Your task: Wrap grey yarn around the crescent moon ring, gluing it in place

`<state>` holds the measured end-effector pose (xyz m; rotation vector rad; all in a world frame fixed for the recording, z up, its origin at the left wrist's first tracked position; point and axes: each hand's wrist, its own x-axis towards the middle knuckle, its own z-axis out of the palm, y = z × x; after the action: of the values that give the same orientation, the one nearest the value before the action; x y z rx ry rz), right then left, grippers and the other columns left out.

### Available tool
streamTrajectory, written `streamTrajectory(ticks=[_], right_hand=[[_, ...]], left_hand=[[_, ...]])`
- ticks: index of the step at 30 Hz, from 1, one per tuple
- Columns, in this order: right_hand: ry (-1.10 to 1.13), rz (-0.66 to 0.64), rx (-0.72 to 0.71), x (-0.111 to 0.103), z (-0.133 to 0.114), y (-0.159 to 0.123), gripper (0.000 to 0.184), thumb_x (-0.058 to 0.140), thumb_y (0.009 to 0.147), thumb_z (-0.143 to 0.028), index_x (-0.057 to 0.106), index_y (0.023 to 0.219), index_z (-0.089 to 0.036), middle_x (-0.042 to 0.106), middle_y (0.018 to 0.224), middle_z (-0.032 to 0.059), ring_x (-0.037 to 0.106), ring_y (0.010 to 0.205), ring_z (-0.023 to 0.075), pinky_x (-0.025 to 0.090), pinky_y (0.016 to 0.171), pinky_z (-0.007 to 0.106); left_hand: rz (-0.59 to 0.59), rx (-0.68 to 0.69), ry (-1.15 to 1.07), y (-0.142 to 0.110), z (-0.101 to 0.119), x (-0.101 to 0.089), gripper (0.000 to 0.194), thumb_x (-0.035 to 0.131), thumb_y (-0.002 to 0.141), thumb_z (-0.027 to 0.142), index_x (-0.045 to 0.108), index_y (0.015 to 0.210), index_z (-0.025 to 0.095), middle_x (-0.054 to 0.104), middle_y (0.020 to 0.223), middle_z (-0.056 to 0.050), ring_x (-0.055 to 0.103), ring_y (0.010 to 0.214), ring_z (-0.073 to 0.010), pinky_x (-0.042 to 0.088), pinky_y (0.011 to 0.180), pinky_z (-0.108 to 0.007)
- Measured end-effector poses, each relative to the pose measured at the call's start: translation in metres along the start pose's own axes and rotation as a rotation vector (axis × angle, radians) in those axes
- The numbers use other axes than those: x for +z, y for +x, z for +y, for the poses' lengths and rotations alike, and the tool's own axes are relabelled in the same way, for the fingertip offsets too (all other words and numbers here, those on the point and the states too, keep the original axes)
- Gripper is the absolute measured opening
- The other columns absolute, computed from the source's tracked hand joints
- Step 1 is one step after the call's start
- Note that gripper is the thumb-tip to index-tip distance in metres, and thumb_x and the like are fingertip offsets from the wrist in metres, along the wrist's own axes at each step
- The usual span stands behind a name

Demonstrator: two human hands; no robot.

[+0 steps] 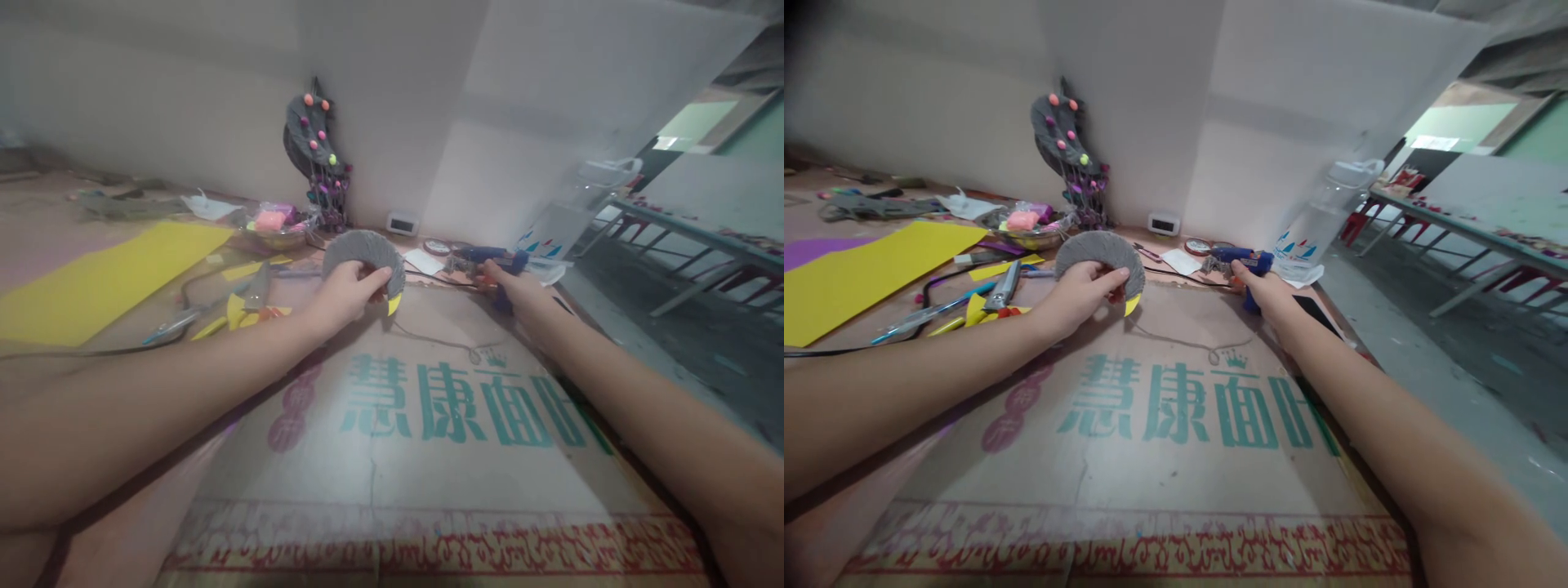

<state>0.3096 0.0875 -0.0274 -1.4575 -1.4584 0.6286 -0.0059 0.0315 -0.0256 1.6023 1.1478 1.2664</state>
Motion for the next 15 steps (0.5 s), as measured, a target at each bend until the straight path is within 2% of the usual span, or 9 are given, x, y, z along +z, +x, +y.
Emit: streamTrajectory(ticks=[3, 6, 9, 12, 15], right_hand=[[0.144, -0.011, 0.099, 0.0, -0.011, -0.009, 0.036, 0.072, 0.086, -0.05, 0.071, 0.104, -0.02, 0.077, 0.113, 0.0099, 0.074, 0.086, 0.0194, 0.06, 0.068, 0.028], [0.159, -0.112, 0.101, 0.006, -0.024, -0.011, 0.029, 0.07, 0.089, -0.047, 0.072, 0.101, -0.02, 0.078, 0.107, 0.0101, 0.074, 0.084, 0.019, 0.058, 0.064, 0.026], [0.081, -0.171, 0.051, 0.018, -0.038, -0.001, 0.031, 0.071, 0.088, -0.047, 0.073, 0.1, -0.018, 0.079, 0.105, 0.0125, 0.075, 0.09, 0.0223, 0.06, 0.073, 0.029], [-0.146, -0.154, 0.007, 0.033, -0.047, 0.018, 0.034, 0.069, 0.09, -0.049, 0.075, 0.099, -0.017, 0.079, 0.103, 0.0128, 0.075, 0.095, 0.0244, 0.059, 0.083, 0.032], [-0.208, -0.151, 0.008, 0.047, -0.047, 0.036, 0.029, 0.075, 0.085, -0.043, 0.076, 0.092, -0.015, 0.079, 0.099, 0.0131, 0.073, 0.103, 0.028, 0.056, 0.091, 0.036]], left_hand=[[-0.017, 0.002, 0.001, 0.001, -0.003, 0.0, 0.032, 0.062, 0.086, 0.044, 0.061, 0.068, 0.018, 0.064, 0.066, -0.003, 0.058, 0.062, -0.0155, 0.043, 0.062, -0.027], [-0.026, -0.013, 0.019, 0.003, -0.007, -0.001, 0.034, 0.061, 0.086, 0.048, 0.061, 0.068, 0.018, 0.064, 0.066, -0.003, 0.058, 0.061, -0.0157, 0.042, 0.059, -0.027], [-0.015, -0.023, 0.057, 0.002, -0.007, -0.002, 0.035, 0.06, 0.086, 0.048, 0.061, 0.067, 0.018, 0.064, 0.066, -0.003, 0.057, 0.059, -0.0155, 0.041, 0.056, -0.027], [-0.015, -0.014, 0.086, 0.001, -0.005, -0.002, 0.037, 0.059, 0.087, 0.049, 0.061, 0.066, 0.019, 0.064, 0.065, -0.003, 0.056, 0.056, -0.0149, 0.04, 0.054, -0.027], [-0.027, -0.025, 0.097, -0.001, -0.003, -0.003, 0.037, 0.058, 0.088, 0.049, 0.061, 0.069, 0.019, 0.064, 0.065, -0.003, 0.054, 0.053, -0.0142, 0.04, 0.053, -0.027]])
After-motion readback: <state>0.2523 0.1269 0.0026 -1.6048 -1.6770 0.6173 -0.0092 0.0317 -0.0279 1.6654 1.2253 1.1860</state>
